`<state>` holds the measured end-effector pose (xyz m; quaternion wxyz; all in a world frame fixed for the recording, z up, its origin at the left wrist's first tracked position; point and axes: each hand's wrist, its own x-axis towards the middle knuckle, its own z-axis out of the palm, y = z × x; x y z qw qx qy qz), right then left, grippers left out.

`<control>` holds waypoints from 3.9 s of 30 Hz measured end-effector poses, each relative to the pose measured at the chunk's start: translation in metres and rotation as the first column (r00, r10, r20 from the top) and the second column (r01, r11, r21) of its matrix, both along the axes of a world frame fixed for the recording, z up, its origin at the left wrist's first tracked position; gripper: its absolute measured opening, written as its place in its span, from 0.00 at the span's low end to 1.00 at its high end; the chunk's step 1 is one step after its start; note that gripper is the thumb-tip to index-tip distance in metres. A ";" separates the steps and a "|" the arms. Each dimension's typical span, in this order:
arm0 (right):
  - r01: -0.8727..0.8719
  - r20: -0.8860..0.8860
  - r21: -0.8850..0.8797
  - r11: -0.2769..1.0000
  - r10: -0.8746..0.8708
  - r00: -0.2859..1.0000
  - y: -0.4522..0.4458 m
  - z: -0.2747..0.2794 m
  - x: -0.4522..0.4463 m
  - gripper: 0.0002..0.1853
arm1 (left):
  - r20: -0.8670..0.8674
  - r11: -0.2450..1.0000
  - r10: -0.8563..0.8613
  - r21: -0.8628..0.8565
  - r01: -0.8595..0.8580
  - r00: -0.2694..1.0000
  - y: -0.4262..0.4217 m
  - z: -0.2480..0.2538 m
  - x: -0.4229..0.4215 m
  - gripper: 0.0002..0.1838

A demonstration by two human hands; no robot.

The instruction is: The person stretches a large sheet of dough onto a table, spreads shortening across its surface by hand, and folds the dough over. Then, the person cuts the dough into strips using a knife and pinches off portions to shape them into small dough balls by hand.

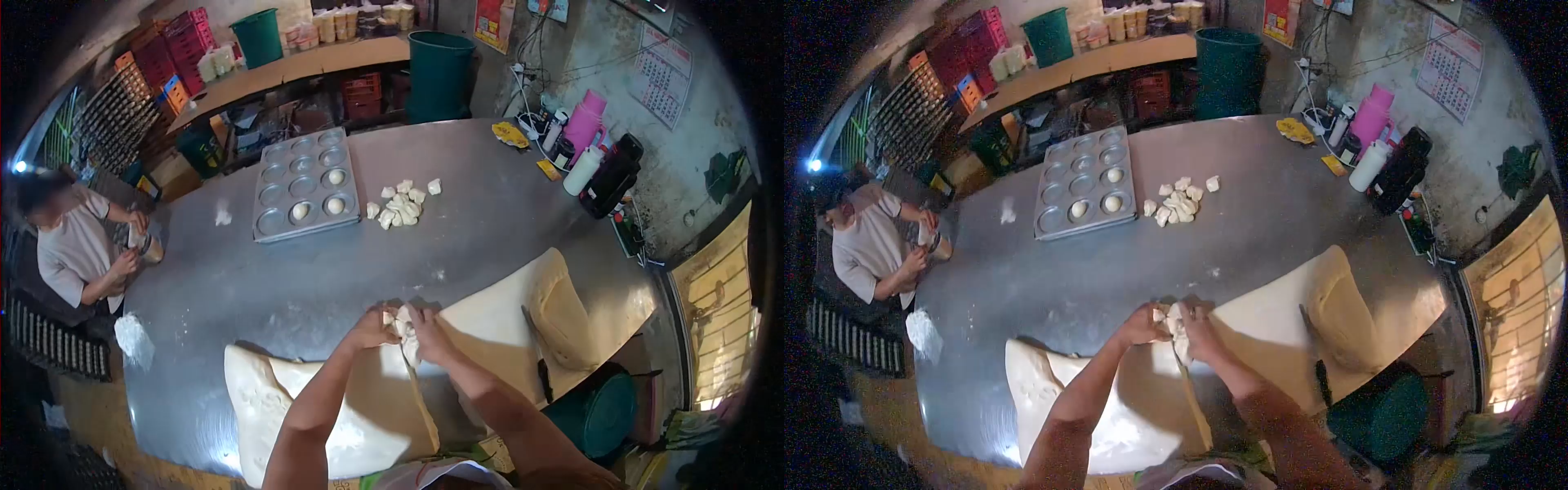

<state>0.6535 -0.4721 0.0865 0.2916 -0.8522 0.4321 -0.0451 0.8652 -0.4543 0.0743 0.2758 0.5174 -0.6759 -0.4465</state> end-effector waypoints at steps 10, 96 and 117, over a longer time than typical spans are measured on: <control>0.349 0.545 -0.081 0.934 -0.251 0.800 -0.093 0.090 -0.002 0.34 | -0.283 0.918 0.389 0.034 -0.396 0.877 -0.054 0.084 -0.013 0.31; 0.100 -0.248 -0.050 0.994 -0.110 0.962 0.011 0.018 -0.102 0.30 | 0.264 0.820 0.571 -0.235 -0.523 0.777 0.004 -0.007 -0.153 0.09; -0.205 -0.294 0.294 0.933 0.293 0.910 0.289 0.023 -0.416 0.44 | 0.485 0.872 0.489 -0.248 -0.422 0.725 0.096 0.021 -0.192 0.21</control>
